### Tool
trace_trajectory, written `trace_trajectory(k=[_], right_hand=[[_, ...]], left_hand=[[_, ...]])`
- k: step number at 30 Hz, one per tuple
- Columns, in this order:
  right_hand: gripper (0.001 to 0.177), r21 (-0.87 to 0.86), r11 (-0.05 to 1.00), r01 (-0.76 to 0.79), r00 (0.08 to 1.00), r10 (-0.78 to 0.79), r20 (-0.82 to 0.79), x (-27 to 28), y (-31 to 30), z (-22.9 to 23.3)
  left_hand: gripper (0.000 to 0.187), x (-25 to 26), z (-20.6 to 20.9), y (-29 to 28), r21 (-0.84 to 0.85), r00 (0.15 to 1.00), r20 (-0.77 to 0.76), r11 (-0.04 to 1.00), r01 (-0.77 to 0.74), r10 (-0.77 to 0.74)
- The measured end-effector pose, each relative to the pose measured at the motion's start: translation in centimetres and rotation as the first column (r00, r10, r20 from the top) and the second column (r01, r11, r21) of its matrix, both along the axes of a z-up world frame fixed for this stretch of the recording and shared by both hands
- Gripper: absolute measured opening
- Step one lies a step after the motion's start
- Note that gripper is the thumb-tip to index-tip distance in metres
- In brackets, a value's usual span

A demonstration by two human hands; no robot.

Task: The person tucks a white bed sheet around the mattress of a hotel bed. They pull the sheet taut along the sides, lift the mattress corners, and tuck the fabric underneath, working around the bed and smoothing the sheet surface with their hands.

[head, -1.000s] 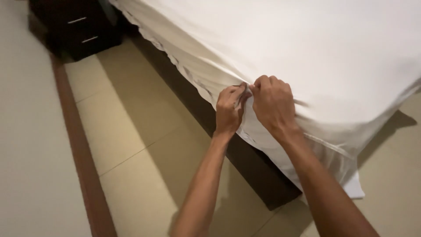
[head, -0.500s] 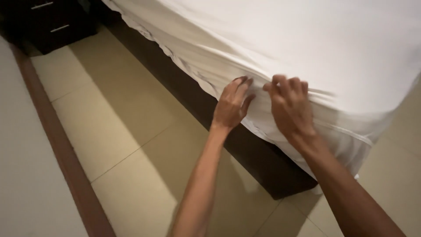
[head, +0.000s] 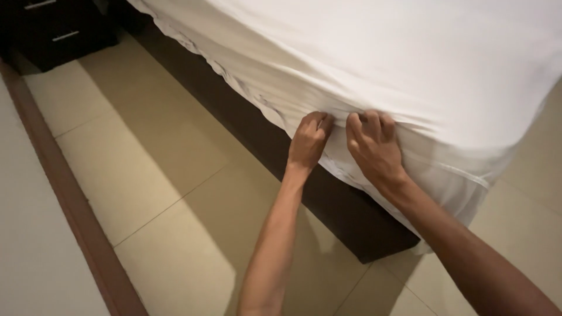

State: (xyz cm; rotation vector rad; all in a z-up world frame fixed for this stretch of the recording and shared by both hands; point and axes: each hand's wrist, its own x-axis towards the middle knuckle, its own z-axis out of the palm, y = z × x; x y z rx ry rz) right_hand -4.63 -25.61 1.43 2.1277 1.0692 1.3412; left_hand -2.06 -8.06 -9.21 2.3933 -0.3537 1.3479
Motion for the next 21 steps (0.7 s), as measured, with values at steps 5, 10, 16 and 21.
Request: trace_trajectory(k=[5,10,16,21], right_hand=[[0.015,0.003,0.999,-0.038,0.998,0.038,-0.058,-0.1,0.3,-0.4],[0.016,0.163,0.986,0.024,0.969,0.018,-0.247,-1.0,2.0,-2.8],[0.007,0.373,0.926,0.064,0.902,0.106,-0.418,-1.8,2.1,-4.3],[0.010,0.359,0.933,0.024,0.917,0.122,-0.380,-1.3,1.2,-5.0]], left_hand=[[0.025,-2.8,3.0,1.4,-0.067,0.995,0.026,0.993,0.101,-0.100],[0.029,-4.2,2.2,3.9,-0.087,0.983,-0.065,0.982,0.166,-0.172],[0.032,-4.8,1.6,3.3,-0.143,0.961,-0.220,0.980,0.141,-0.170],[0.030,-4.7,1.8,2.5,-0.133,0.975,-0.192,0.987,0.091,-0.116]])
